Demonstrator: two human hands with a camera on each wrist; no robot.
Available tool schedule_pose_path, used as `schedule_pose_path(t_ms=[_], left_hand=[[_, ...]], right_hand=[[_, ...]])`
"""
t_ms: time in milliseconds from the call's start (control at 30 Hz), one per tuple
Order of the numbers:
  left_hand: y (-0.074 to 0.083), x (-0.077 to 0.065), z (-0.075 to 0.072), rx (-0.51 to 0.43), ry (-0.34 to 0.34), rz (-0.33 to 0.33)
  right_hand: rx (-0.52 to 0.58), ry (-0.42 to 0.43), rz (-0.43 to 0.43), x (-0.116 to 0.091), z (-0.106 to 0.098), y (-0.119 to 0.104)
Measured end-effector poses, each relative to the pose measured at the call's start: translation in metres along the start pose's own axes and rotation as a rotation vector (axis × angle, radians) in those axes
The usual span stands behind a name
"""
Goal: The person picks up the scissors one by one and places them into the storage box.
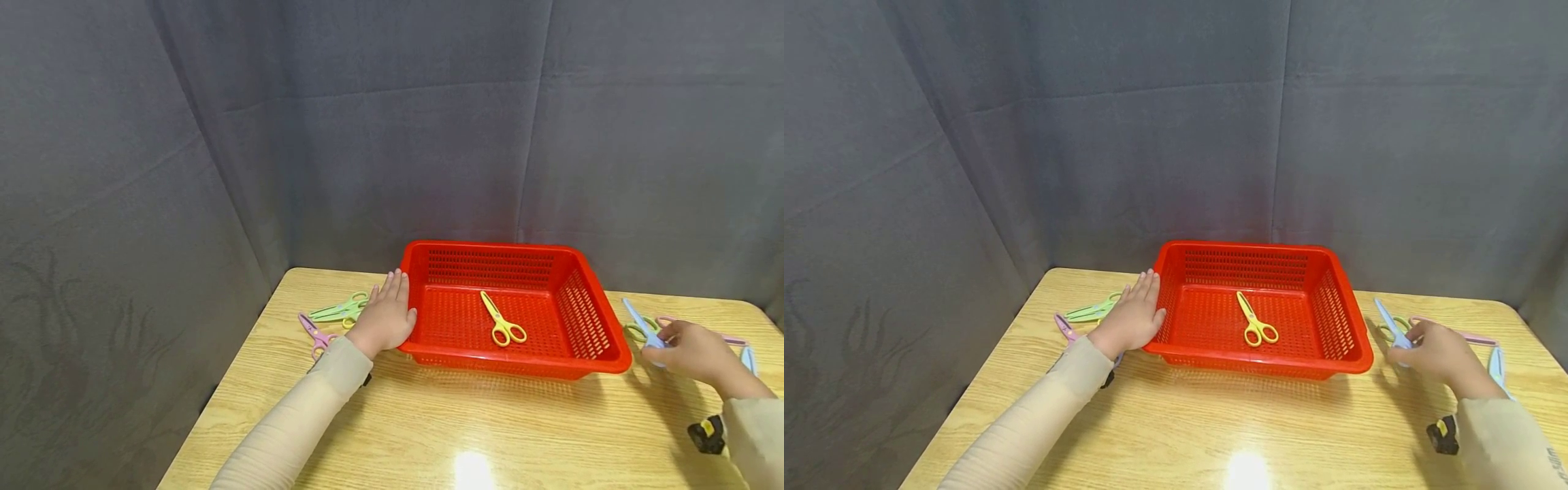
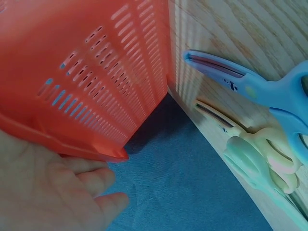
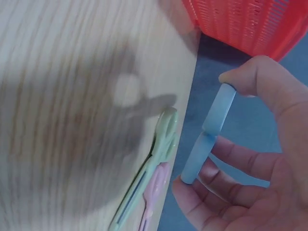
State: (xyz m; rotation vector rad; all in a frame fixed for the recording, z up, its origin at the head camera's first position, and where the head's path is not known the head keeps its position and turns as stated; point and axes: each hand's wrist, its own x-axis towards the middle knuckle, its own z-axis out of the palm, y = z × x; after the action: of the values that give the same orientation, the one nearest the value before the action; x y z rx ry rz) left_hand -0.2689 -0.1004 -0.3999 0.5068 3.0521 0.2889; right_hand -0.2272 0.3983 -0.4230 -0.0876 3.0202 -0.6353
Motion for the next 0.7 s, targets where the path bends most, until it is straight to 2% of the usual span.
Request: schedule_pose_path(t_ms=[533,700], left_hand=[[0.0,0.0,-0.001,0.002,-0.011,0.001],[0.0,0.0,-0.001,0.0,-0.023,-0.002]], right_hand=[[0.009,0.058,0.008,-0.005,-0.024,-0.029],[0.015,0.109,-0.018,-0.003,-0.032,-0.04]])
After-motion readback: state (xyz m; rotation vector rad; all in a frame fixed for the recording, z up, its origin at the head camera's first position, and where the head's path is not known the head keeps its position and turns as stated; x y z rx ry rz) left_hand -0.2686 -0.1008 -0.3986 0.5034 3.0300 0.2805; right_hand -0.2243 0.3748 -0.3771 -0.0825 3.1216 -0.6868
